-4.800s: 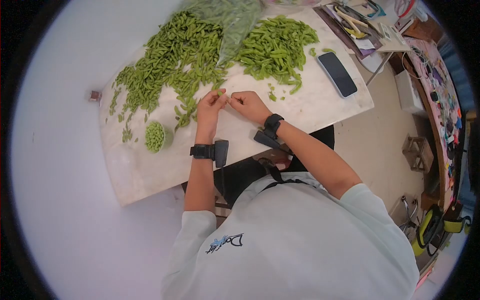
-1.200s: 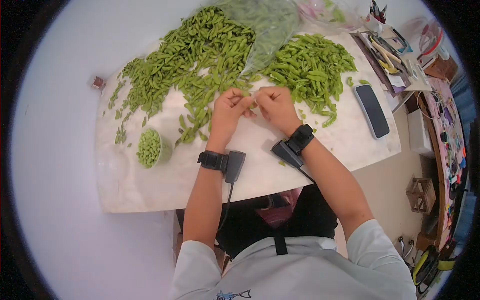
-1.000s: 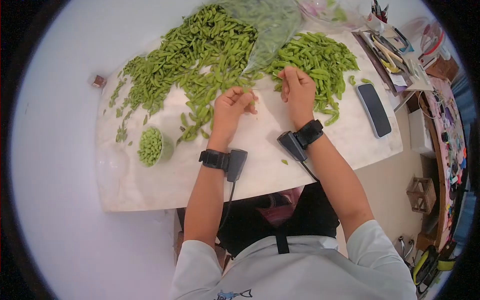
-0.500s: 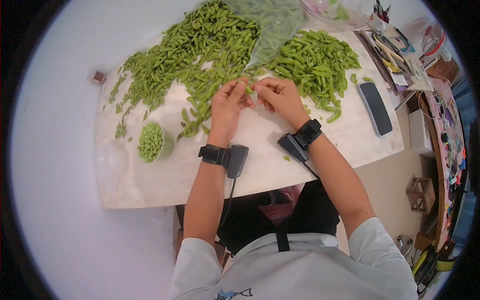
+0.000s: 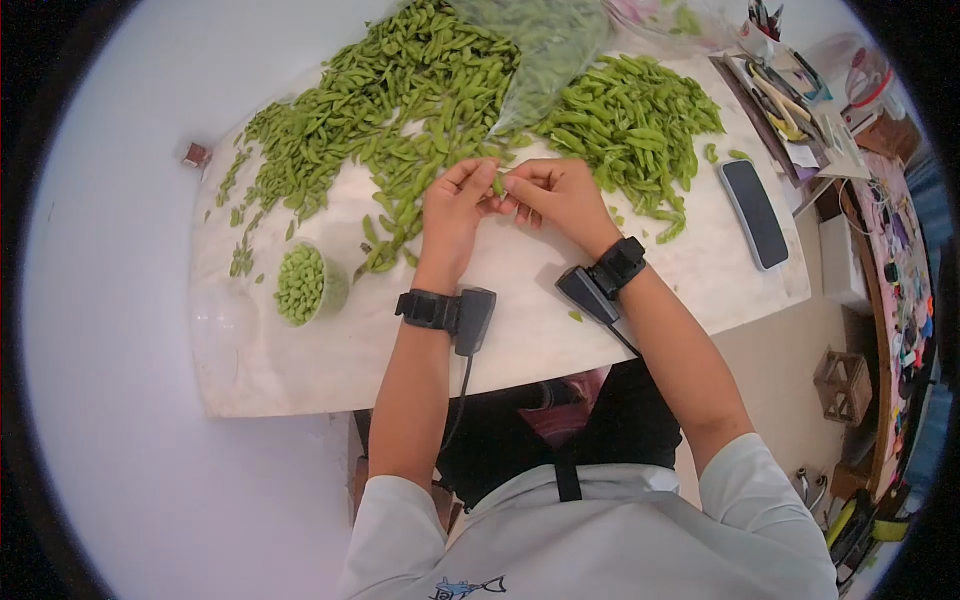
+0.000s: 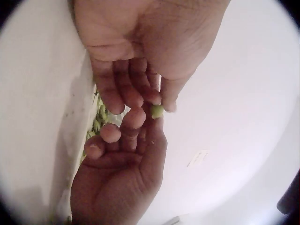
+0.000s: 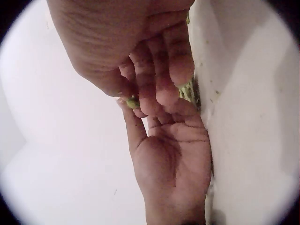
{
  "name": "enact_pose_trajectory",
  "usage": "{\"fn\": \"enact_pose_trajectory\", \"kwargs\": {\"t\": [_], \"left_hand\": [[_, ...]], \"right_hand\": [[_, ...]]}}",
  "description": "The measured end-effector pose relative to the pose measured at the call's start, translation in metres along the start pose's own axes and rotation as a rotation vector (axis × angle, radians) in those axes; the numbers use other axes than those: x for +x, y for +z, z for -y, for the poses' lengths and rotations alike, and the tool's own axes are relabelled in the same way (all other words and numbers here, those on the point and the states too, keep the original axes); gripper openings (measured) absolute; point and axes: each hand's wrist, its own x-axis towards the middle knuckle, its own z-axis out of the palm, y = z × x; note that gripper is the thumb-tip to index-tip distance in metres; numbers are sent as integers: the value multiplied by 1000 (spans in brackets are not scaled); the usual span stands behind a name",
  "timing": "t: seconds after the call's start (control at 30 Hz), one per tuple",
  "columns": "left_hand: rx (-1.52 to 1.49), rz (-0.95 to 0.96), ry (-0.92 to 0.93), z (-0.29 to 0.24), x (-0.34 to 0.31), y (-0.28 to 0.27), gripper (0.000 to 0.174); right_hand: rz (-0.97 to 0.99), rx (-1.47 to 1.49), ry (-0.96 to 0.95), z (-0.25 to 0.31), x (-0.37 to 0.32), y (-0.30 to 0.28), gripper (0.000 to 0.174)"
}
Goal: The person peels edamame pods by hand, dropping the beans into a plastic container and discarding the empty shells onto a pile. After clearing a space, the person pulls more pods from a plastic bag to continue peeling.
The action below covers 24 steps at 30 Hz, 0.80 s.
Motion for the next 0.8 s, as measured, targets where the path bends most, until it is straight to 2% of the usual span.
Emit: {"fn": "enact_pose_trajectory", "kwargs": {"t": [0.17, 0.47, 0.57, 0.8], "left_hand": [[11, 9, 18, 0, 0, -1, 25], [298, 60, 62, 6, -1, 0, 21], [351, 146, 88, 5, -5, 1, 20], [362, 172, 102, -2, -9, 8, 14]], "right_hand": [[26, -12, 27, -1, 1, -1, 19], [88, -55, 102, -4, 0, 0, 13], [95, -102, 66, -7, 1, -1, 18], [94, -155, 13, -13, 2, -2, 21]]}}
